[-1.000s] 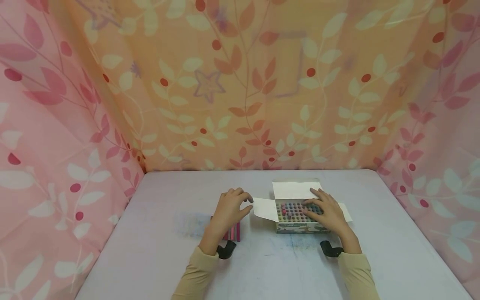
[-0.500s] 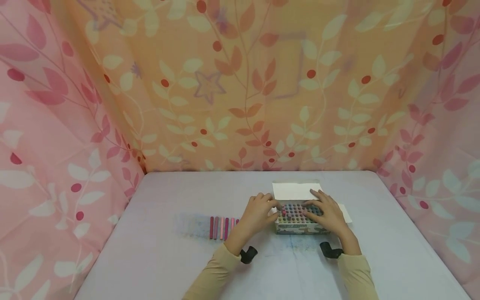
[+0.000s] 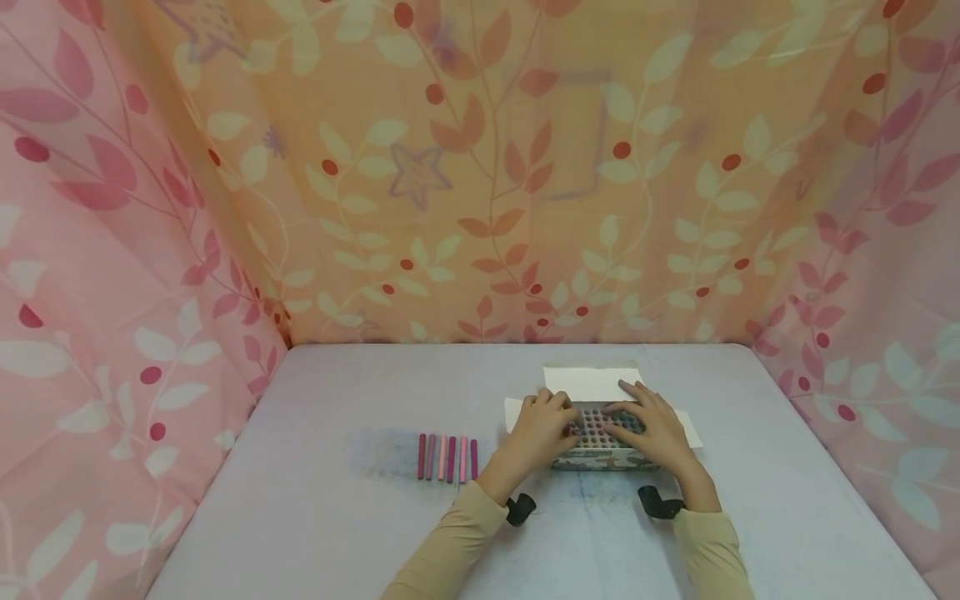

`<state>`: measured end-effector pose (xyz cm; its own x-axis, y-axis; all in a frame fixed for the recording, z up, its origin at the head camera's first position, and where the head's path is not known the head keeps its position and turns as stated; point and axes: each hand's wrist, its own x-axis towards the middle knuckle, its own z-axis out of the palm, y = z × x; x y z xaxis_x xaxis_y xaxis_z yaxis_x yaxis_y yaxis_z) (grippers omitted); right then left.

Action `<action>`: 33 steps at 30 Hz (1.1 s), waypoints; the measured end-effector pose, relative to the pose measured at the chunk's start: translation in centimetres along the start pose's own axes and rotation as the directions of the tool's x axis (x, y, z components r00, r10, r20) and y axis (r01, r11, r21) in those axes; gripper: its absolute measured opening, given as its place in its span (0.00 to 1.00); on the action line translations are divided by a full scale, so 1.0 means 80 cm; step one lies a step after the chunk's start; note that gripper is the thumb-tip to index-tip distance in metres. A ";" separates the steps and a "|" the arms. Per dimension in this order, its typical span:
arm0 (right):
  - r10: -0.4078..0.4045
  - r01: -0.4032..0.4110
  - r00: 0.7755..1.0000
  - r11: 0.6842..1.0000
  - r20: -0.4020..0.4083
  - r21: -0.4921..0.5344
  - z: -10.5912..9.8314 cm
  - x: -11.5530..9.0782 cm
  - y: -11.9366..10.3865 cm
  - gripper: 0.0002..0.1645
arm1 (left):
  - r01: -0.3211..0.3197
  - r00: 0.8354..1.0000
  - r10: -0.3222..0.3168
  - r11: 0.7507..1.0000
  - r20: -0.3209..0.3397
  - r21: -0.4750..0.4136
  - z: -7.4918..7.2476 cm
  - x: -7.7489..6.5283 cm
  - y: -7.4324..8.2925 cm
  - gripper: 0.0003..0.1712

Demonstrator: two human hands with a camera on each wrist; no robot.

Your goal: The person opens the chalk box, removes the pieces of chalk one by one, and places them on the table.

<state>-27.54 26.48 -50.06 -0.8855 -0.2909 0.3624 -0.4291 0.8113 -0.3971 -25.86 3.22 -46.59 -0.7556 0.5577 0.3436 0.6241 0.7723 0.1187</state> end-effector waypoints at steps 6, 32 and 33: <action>-0.011 0.011 1.000 1.000 -0.012 0.009 0.000 -0.001 -0.001 0.18 | 0.004 1.000 -0.005 1.000 -0.021 -0.019 0.003 0.000 0.002 0.08; -0.014 0.014 1.000 1.000 -0.005 0.000 -0.001 -0.002 -0.002 0.18 | 0.034 0.980 -0.093 0.948 -0.176 -0.316 -0.039 -0.006 -0.013 0.10; -0.013 0.013 1.000 1.000 -0.004 -0.002 -0.001 -0.002 -0.002 0.18 | 0.029 0.976 -0.103 0.935 -0.193 -0.354 -0.044 -0.008 -0.016 0.09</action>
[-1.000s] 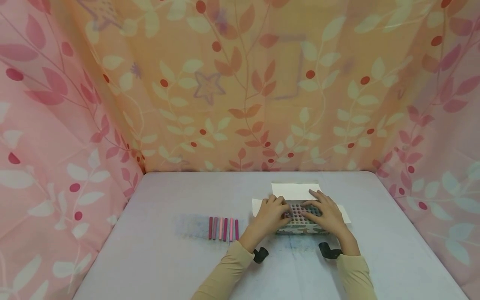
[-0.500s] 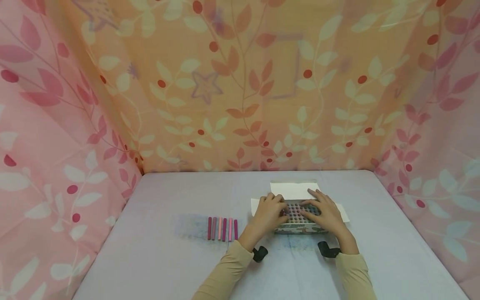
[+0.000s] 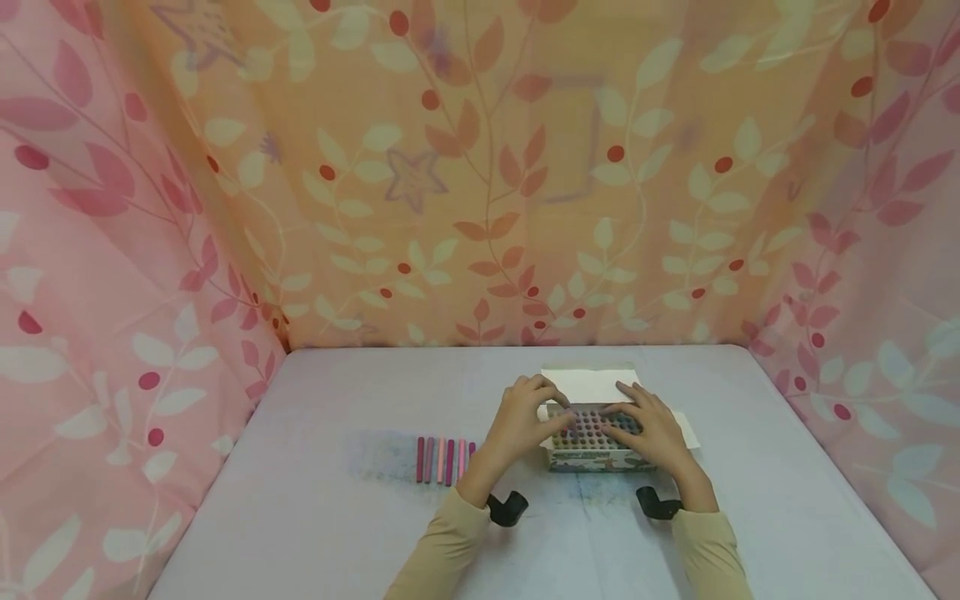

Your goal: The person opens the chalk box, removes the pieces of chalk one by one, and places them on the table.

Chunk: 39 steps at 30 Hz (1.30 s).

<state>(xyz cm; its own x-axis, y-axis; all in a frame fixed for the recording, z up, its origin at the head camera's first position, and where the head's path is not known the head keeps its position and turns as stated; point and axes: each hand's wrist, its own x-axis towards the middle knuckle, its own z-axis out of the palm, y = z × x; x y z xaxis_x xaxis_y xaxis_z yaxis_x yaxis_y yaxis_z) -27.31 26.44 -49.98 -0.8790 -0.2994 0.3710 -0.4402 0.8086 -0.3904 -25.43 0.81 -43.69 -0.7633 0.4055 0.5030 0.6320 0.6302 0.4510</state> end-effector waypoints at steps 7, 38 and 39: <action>0.010 -0.010 1.000 1.000 0.000 0.008 0.002 -0.002 0.001 0.17 | 0.028 0.995 -0.043 0.987 -0.092 -0.157 -0.041 -0.018 -0.016 0.08; 0.017 -0.017 1.000 1.000 0.004 -0.007 0.004 -0.002 0.004 0.18 | 0.340 0.939 -0.339 0.940 -0.062 0.014 -0.166 -0.119 -0.137 0.10; 0.016 -0.016 1.000 1.000 0.003 -0.007 0.004 -0.002 0.003 0.17 | 0.349 0.936 -0.348 0.937 -0.058 0.021 -0.168 -0.121 -0.140 0.10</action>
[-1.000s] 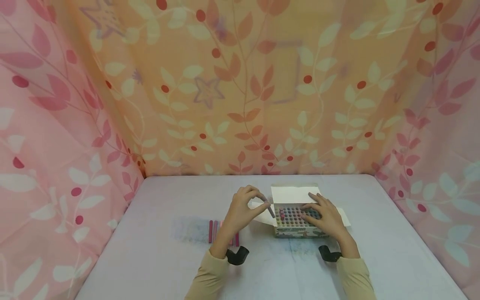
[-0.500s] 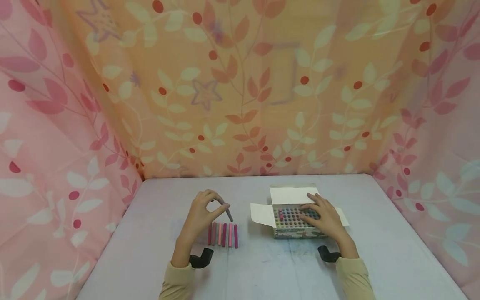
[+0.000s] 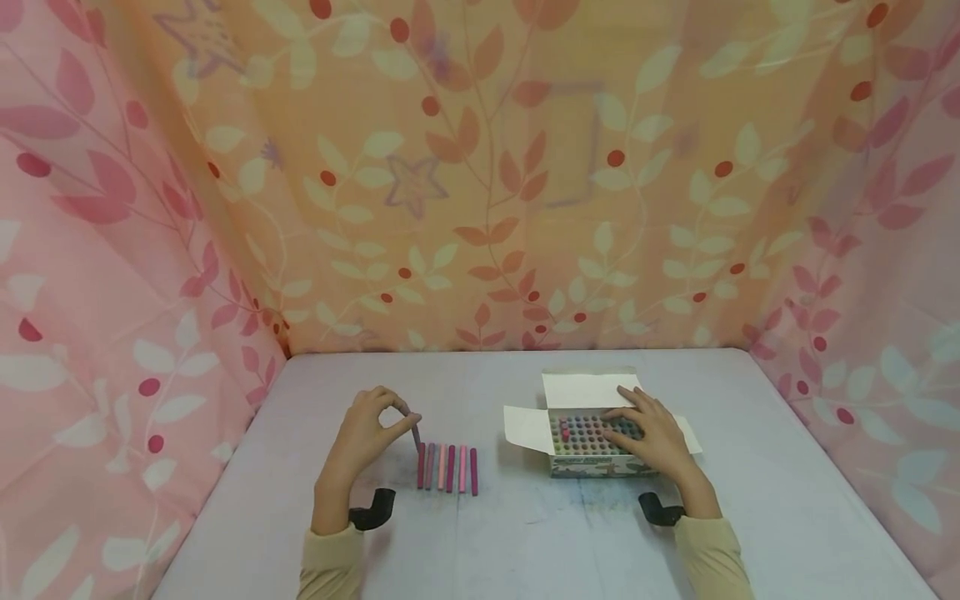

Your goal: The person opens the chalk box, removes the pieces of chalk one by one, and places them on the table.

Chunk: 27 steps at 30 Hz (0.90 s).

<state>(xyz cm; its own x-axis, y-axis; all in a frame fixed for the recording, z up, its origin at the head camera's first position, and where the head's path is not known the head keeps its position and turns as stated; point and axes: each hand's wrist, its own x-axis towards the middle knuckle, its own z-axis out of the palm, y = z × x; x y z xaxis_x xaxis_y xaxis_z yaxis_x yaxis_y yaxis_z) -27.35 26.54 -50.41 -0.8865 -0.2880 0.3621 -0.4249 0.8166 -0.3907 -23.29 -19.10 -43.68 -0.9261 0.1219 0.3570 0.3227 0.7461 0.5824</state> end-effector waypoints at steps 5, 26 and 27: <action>-0.005 0.005 1.000 1.000 -0.004 0.004 -0.002 -0.001 -0.002 0.17 | 0.057 0.998 -0.059 0.997 0.038 0.043 -0.010 -0.007 -0.015 0.10; -0.018 0.018 1.000 1.000 0.002 0.000 -0.004 0.002 -0.003 0.16 | 0.194 0.937 -0.188 0.981 0.293 0.011 0.024 -0.005 -0.059 0.12; -0.016 0.016 1.000 1.000 0.003 0.002 -0.004 0.002 -0.003 0.16 | 0.193 0.941 -0.191 0.981 0.279 0.019 0.029 -0.004 -0.061 0.12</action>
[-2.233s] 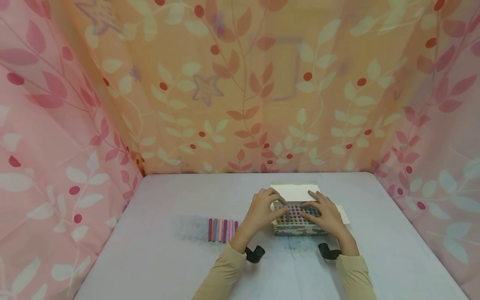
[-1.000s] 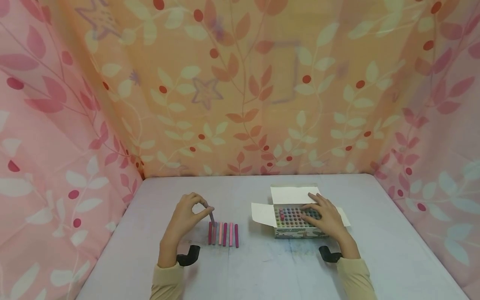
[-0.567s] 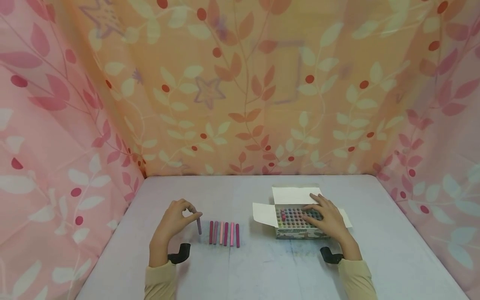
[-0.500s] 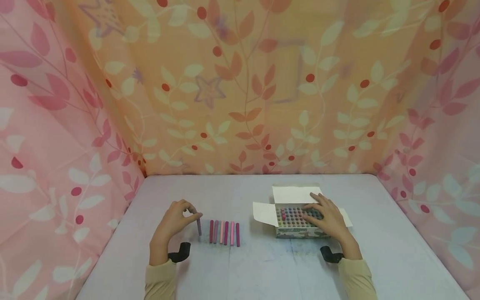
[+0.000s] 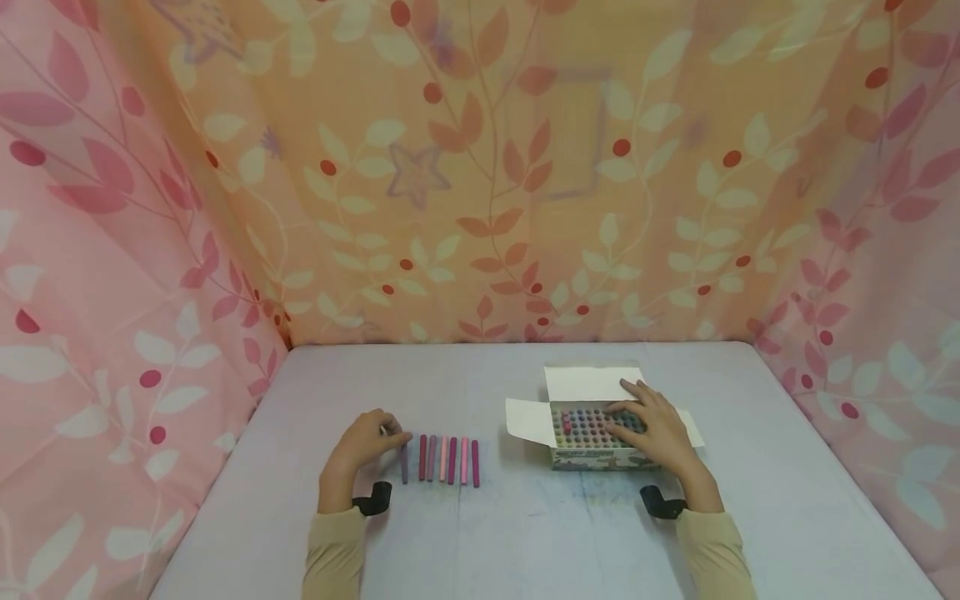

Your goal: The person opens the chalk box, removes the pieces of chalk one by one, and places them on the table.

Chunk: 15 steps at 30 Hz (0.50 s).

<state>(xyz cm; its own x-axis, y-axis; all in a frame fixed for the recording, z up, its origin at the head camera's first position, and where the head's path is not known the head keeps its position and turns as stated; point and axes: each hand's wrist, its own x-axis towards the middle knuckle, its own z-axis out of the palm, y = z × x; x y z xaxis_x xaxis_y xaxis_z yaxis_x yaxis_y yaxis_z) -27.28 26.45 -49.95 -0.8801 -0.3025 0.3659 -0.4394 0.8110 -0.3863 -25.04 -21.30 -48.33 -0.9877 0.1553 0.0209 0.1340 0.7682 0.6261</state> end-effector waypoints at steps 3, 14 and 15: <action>0.009 -0.009 1.000 1.000 0.005 -0.001 -0.002 0.001 -0.001 0.16 | 0.013 0.999 -0.012 1.000 -0.045 0.024 0.010 0.007 -0.005 0.12; 0.001 -0.001 1.000 1.000 0.001 -0.004 -0.001 0.000 -0.002 0.16 | 0.048 0.990 -0.023 0.983 -0.140 0.178 0.040 0.018 -0.009 0.14; 0.002 -0.002 1.000 1.000 0.000 -0.004 -0.001 0.000 -0.001 0.16 | 0.053 0.989 -0.024 0.979 -0.146 0.199 0.042 0.019 -0.011 0.15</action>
<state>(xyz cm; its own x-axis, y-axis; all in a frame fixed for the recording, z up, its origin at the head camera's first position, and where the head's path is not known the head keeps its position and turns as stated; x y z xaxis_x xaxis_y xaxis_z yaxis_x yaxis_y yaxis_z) -27.22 26.39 -49.84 -0.8809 -0.3013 0.3649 -0.4371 0.8136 -0.3834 -26.35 -19.65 -51.43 -0.9918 0.0448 0.1194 0.0951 0.8835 0.4587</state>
